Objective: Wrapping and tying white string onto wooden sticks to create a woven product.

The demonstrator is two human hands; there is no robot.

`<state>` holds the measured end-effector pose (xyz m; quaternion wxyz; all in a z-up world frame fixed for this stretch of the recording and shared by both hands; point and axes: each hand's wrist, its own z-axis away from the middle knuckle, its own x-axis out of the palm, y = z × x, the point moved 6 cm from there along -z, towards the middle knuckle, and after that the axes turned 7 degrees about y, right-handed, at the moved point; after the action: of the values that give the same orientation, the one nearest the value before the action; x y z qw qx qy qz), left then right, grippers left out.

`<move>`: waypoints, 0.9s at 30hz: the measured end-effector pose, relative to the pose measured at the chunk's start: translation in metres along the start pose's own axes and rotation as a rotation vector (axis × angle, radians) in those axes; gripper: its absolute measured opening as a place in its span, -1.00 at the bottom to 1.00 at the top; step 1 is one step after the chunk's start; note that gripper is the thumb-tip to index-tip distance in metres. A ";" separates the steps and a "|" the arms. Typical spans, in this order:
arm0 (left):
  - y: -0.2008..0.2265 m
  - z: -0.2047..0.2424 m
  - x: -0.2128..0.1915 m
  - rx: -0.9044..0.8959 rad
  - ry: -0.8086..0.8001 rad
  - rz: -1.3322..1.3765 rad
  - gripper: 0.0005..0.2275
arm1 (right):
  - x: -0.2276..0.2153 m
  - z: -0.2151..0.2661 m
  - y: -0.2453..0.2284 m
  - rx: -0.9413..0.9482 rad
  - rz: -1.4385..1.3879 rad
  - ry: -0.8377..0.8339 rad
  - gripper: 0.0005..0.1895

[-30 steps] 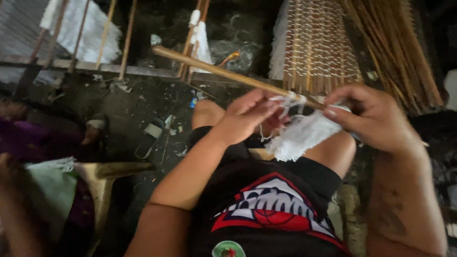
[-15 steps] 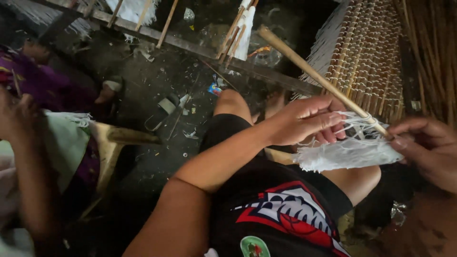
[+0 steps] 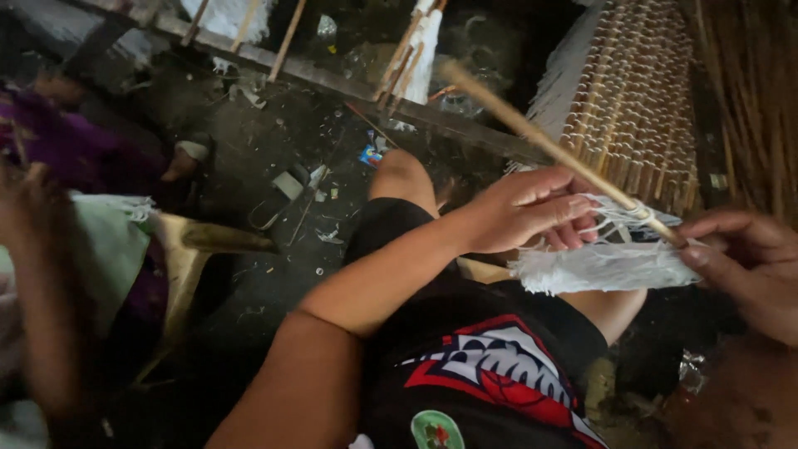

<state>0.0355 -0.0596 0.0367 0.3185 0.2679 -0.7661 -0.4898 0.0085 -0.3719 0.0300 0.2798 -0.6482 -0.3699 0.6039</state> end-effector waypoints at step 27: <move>-0.091 0.005 -0.002 -0.149 0.018 0.162 -0.83 | 0.024 0.026 -0.153 -0.542 0.020 0.023 -0.83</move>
<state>0.0420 -0.0901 -0.0488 0.3830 0.1849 -0.7439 -0.5155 -0.0386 -0.2677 0.1369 0.0942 -0.7099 -0.5084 0.4782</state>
